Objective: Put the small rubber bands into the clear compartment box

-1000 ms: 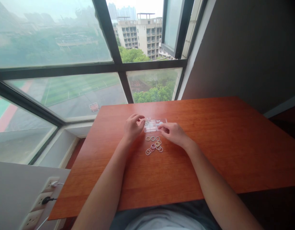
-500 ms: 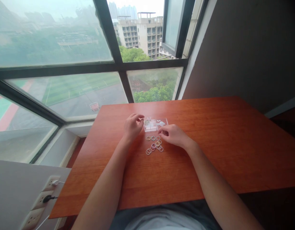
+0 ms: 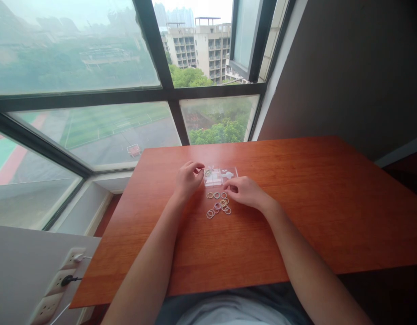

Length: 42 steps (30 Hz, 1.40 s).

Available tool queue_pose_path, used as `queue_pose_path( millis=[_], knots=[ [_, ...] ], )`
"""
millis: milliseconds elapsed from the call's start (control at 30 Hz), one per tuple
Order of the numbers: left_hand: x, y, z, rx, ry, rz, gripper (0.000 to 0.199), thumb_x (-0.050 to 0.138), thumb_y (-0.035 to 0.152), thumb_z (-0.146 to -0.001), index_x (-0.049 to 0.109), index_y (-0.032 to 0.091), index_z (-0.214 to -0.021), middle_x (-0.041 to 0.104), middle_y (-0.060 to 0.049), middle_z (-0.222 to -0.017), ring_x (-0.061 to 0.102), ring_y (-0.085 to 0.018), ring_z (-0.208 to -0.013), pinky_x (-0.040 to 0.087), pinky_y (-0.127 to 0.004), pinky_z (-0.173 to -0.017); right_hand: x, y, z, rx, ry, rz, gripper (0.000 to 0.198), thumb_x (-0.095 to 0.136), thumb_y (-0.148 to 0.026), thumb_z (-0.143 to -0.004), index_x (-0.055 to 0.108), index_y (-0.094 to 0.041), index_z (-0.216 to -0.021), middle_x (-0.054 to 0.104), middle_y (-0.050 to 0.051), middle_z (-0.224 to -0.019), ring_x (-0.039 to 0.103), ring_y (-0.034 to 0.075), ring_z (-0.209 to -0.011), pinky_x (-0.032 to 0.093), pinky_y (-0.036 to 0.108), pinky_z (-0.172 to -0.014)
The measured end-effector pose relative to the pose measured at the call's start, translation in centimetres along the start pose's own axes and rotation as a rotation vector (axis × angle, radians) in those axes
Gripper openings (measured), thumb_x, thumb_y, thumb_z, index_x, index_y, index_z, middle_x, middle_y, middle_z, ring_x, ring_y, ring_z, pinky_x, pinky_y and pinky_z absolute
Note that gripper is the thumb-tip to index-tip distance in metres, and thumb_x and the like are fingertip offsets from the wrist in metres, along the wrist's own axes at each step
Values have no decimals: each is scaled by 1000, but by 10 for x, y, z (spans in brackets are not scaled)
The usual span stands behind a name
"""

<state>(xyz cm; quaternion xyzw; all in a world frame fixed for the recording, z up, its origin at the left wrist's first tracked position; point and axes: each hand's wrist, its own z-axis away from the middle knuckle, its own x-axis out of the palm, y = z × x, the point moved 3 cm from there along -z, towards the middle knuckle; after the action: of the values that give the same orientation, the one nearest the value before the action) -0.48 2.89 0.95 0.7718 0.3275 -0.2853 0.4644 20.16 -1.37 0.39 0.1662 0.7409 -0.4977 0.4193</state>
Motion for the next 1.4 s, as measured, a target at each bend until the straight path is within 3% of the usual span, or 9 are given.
queue_pose_path(
  millis=[267, 500, 800, 1400],
  knots=[
    [1, 3, -9, -29, -111, -234, 15, 58, 28, -80, 71, 23, -85, 66, -4, -80, 60, -18, -71, 43, -27, -63, 3, 0, -1, 16, -3, 15, 16, 60, -15, -78, 71, -22, -86, 63, -3, -66, 52, 9, -60, 32, 21, -58],
    [10, 10, -19, -80, -205, -348, 19, 56, 25, -78, 72, 24, -87, 71, -6, -86, 62, -21, -77, 45, -28, -64, 5, 0, -1, 19, -7, 24, 16, 58, -17, -79, 71, -22, -87, 65, -2, -69, 53, 10, -64, 34, 21, -60],
    [10, 16, -50, -122, -477, -510, 15, 65, 20, -67, 74, 26, -77, 71, -8, -89, 64, -24, -78, 49, -30, -67, 3, 0, -1, 18, -1, 15, 15, 58, -18, -81, 70, -22, -88, 66, -1, -71, 55, 10, -65, 35, 21, -61],
    [12, 19, -54, -56, -498, -557, 9, 69, 22, -66, 74, 23, -74, 71, -11, -84, 65, -23, -73, 49, -30, -68, 3, 2, -1, 21, 5, 20, 15, 59, -18, -79, 71, -23, -87, 66, -2, -70, 54, 10, -63, 33, 21, -59]
  ],
)
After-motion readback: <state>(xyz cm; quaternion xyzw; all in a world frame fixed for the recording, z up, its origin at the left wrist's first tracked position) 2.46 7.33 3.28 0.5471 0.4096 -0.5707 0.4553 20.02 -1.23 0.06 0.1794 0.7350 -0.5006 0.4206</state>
